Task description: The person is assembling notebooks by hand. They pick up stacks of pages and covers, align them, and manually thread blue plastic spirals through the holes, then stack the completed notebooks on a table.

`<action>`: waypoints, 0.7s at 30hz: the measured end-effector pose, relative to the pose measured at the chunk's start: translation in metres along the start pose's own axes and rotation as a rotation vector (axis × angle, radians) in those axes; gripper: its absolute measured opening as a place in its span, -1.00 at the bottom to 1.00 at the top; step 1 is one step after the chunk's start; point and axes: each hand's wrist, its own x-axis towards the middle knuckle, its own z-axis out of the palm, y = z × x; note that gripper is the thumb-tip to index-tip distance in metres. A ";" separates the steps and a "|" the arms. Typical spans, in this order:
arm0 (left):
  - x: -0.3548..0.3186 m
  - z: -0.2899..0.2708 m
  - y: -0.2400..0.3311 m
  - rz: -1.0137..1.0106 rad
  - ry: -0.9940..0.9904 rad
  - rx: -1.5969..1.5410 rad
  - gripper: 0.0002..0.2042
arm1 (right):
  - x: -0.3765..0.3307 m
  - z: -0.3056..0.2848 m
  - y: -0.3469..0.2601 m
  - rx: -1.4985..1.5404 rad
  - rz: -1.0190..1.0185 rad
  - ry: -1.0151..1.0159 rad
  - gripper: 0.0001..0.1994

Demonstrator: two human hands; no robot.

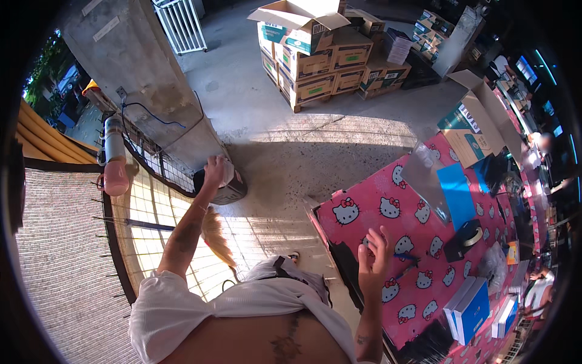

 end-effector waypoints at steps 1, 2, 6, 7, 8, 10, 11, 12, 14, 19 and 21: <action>0.016 -0.022 -0.007 -0.056 0.017 0.068 -0.42 | -0.001 -0.008 0.003 -0.007 0.056 0.045 -0.64; 0.030 -0.038 -0.015 -0.101 0.016 0.077 -0.39 | -0.001 -0.015 0.004 -0.001 0.059 0.042 -0.64; 0.061 -0.083 -0.017 -0.103 -0.075 -0.338 -0.29 | -0.005 -0.058 -0.014 0.029 0.065 0.034 -0.69; 0.057 -0.086 -0.001 -0.011 -0.148 -0.450 -0.26 | -0.007 -0.077 -0.021 0.038 -0.090 -0.142 -0.71; 0.047 -0.080 0.029 0.126 -0.264 -0.510 -0.23 | -0.014 -0.096 -0.031 0.026 -0.222 -0.290 -0.72; -0.030 -0.073 0.150 0.568 -0.559 -0.450 -0.49 | -0.029 -0.132 -0.069 0.114 -0.170 -0.285 -0.76; -0.100 -0.097 0.196 0.485 -0.687 -0.439 -0.50 | -0.034 -0.145 -0.084 0.286 -0.352 -0.457 -0.75; -0.117 -0.124 0.213 0.992 -1.048 -0.337 -0.58 | -0.036 -0.154 -0.099 0.445 -0.563 -0.663 -0.73; -0.176 -0.126 0.274 1.679 -1.812 -0.448 -0.75 | -0.046 -0.167 -0.120 0.388 -0.661 -0.815 -0.73; -0.232 -0.081 0.298 1.872 -2.293 -0.121 -0.67 | -0.106 -0.194 -0.125 0.234 -0.669 -0.964 -0.78; -0.264 -0.058 0.322 1.878 -2.387 -0.110 -0.73 | -0.137 -0.206 -0.124 0.193 -0.649 -0.884 -0.81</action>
